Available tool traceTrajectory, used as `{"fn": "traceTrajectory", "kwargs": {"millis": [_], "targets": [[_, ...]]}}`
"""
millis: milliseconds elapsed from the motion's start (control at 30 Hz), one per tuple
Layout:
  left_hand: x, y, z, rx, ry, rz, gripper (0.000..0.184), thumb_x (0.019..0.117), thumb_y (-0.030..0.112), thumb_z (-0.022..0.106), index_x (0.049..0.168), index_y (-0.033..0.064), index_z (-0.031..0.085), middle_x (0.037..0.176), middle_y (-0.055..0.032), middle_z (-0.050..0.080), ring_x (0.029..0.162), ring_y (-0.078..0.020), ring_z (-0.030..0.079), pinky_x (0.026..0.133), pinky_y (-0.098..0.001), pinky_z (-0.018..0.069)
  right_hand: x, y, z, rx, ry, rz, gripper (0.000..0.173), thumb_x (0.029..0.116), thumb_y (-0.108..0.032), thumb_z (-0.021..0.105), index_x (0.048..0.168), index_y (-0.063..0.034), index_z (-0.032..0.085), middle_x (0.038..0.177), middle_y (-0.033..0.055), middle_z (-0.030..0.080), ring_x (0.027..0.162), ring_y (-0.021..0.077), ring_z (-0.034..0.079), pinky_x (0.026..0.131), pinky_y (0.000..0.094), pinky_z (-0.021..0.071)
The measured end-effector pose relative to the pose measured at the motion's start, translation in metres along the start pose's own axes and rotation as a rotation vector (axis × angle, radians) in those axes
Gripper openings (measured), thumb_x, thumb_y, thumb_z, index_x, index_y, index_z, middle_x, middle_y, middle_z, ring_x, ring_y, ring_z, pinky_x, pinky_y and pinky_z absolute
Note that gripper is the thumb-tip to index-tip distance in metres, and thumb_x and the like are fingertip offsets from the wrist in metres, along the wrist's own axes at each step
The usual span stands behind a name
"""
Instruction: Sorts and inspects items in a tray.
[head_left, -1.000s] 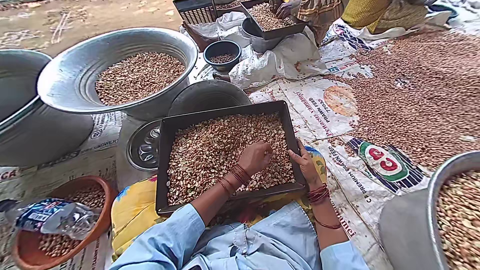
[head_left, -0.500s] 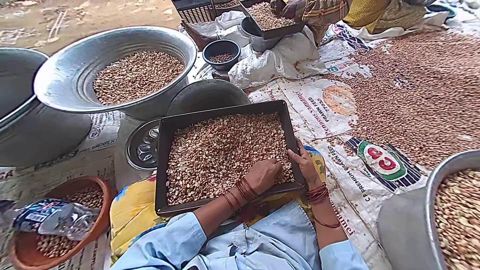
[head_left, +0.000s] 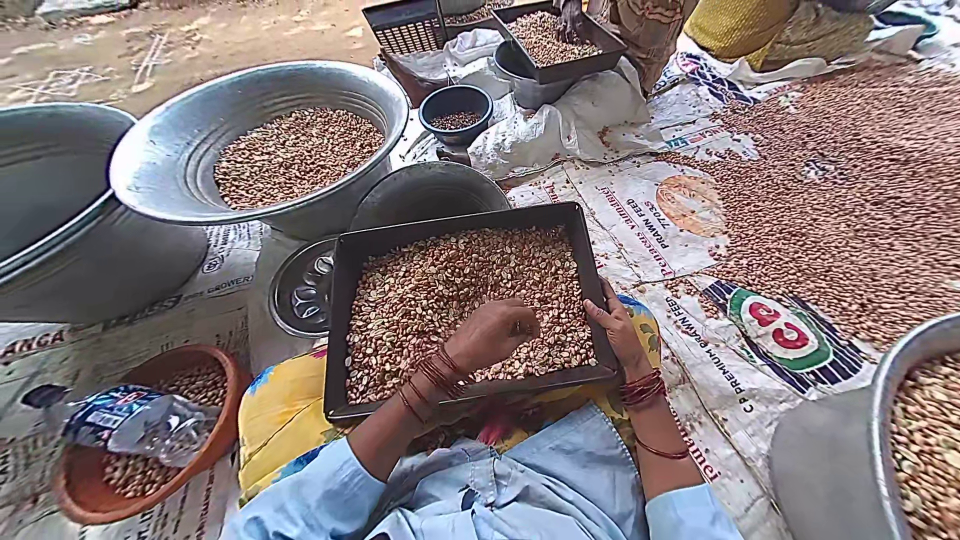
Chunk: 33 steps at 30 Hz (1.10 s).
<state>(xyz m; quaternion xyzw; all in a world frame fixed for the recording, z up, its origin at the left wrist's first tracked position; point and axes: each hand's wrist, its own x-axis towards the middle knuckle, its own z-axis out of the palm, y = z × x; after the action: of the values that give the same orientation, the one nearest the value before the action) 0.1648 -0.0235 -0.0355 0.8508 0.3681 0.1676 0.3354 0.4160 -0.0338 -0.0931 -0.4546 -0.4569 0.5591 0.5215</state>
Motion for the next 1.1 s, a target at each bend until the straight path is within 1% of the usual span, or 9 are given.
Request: {"fn": "traceTrajectory", "kwargs": {"millis": [100, 333, 533, 600, 667, 767, 833, 967, 1100], "targets": [[0.011, 0.011, 0.031, 0.128, -0.068, 0.058, 0.015, 0.0977, 0.011, 0.062, 0.104, 0.0045, 0.075, 0.101, -0.018, 0.069, 0.094, -0.0332, 0.069, 0.082, -0.0505, 0.0562, -0.003, -0.001, 0.0, -0.005, 0.002, 0.006, 0.063, 0.1017, -0.005, 0.047, 0.158, 0.0042, 0.02, 0.149, 0.0163, 0.047, 0.12, 0.0003, 0.058, 0.099, 0.0138, 0.0486], [0.032, 0.025, 0.062, 0.374, -0.166, 0.013, 0.023, 0.1017, 0.005, 0.051, 0.108, -0.0013, 0.072, 0.11, -0.0241, 0.066, 0.108, -0.0424, 0.065, 0.081, -0.0531, 0.0554, -0.002, 0.001, -0.001, -0.014, 0.021, 0.025, 0.066, 0.1005, -0.006, 0.049, 0.159, 0.004, 0.02, 0.146, 0.0159, 0.049, 0.116, 0.0003, 0.059, 0.095, 0.0137, 0.049], [0.039, 0.028, 0.066, 0.443, -0.177, -0.034, 0.02, 0.0999, 0.004, 0.053, 0.106, -0.0062, 0.069, 0.113, -0.025, 0.065, 0.112, -0.0424, 0.063, 0.084, -0.0509, 0.0546, -0.001, 0.002, -0.002, -0.012, 0.011, 0.015, 0.064, 0.1007, -0.005, 0.049, 0.158, 0.0037, 0.021, 0.145, 0.0153, 0.051, 0.116, 0.0, 0.06, 0.096, 0.0141, 0.0493], [0.038, 0.021, 0.057, 0.285, -0.158, -0.083, 0.022, 0.1001, 0.013, 0.058, 0.109, -0.0021, 0.071, 0.113, -0.0225, 0.067, 0.113, -0.0395, 0.064, 0.089, -0.0527, 0.0539, -0.002, 0.001, -0.002, 0.0, 0.005, 0.017, 0.065, 0.101, -0.005, 0.049, 0.158, 0.0036, 0.02, 0.145, 0.0152, 0.051, 0.115, -0.0001, 0.06, 0.096, 0.0139, 0.0497], [0.032, 0.008, 0.044, 0.087, -0.035, -0.13, 0.022, 0.0972, 0.018, 0.066, 0.105, -0.0006, 0.073, 0.104, -0.0177, 0.073, 0.101, -0.032, 0.07, 0.091, -0.0504, 0.0541, -0.003, 0.002, -0.003, 0.01, 0.001, 0.018, 0.065, 0.1011, -0.005, 0.049, 0.159, 0.0029, 0.02, 0.147, 0.0152, 0.05, 0.117, 0.0009, 0.06, 0.097, 0.015, 0.0501], [0.022, -0.01, 0.024, -0.136, 0.105, -0.239, 0.024, 0.0964, 0.024, 0.068, 0.105, 0.0019, 0.071, 0.093, -0.007, 0.074, 0.083, -0.013, 0.07, 0.081, -0.0338, 0.0564, -0.004, 0.0, -0.001, 0.024, 0.007, 0.014, 0.064, 0.1016, -0.005, 0.048, 0.159, 0.0021, 0.021, 0.147, 0.0136, 0.05, 0.117, 0.0, 0.06, 0.098, 0.0145, 0.0499], [0.015, -0.011, 0.019, -0.188, 0.074, -0.27, 0.024, 0.0973, 0.021, 0.064, 0.108, 0.0002, 0.067, 0.09, -0.0076, 0.07, 0.076, -0.012, 0.067, 0.076, -0.0324, 0.0559, -0.003, -0.001, -0.001, 0.015, 0.003, 0.02, 0.064, 0.1018, -0.005, 0.048, 0.159, 0.0021, 0.02, 0.147, 0.0132, 0.05, 0.117, -0.0005, 0.06, 0.097, 0.014, 0.0502], [0.008, 0.004, 0.035, -0.087, -0.085, -0.18, 0.02, 0.0961, 0.009, 0.061, 0.112, -0.0016, 0.068, 0.086, -0.014, 0.068, 0.074, -0.0222, 0.064, 0.074, -0.04, 0.0528, -0.001, -0.001, -0.001, 0.012, -0.001, 0.017, 0.062, 0.1016, -0.005, 0.047, 0.158, 0.0031, 0.022, 0.144, 0.013, 0.052, 0.114, -0.0001, 0.061, 0.095, 0.0143, 0.0507], [0.012, 0.016, 0.052, 0.139, -0.231, -0.159, 0.023, 0.1009, 0.013, 0.058, 0.115, 0.0005, 0.071, 0.111, -0.0222, 0.068, 0.105, -0.0384, 0.068, 0.091, -0.0537, 0.0533, -0.004, 0.0, -0.002, 0.01, 0.003, 0.011, 0.064, 0.1014, -0.005, 0.048, 0.158, 0.0035, 0.021, 0.145, 0.0148, 0.051, 0.115, 0.0006, 0.061, 0.096, 0.0151, 0.0505]]}}
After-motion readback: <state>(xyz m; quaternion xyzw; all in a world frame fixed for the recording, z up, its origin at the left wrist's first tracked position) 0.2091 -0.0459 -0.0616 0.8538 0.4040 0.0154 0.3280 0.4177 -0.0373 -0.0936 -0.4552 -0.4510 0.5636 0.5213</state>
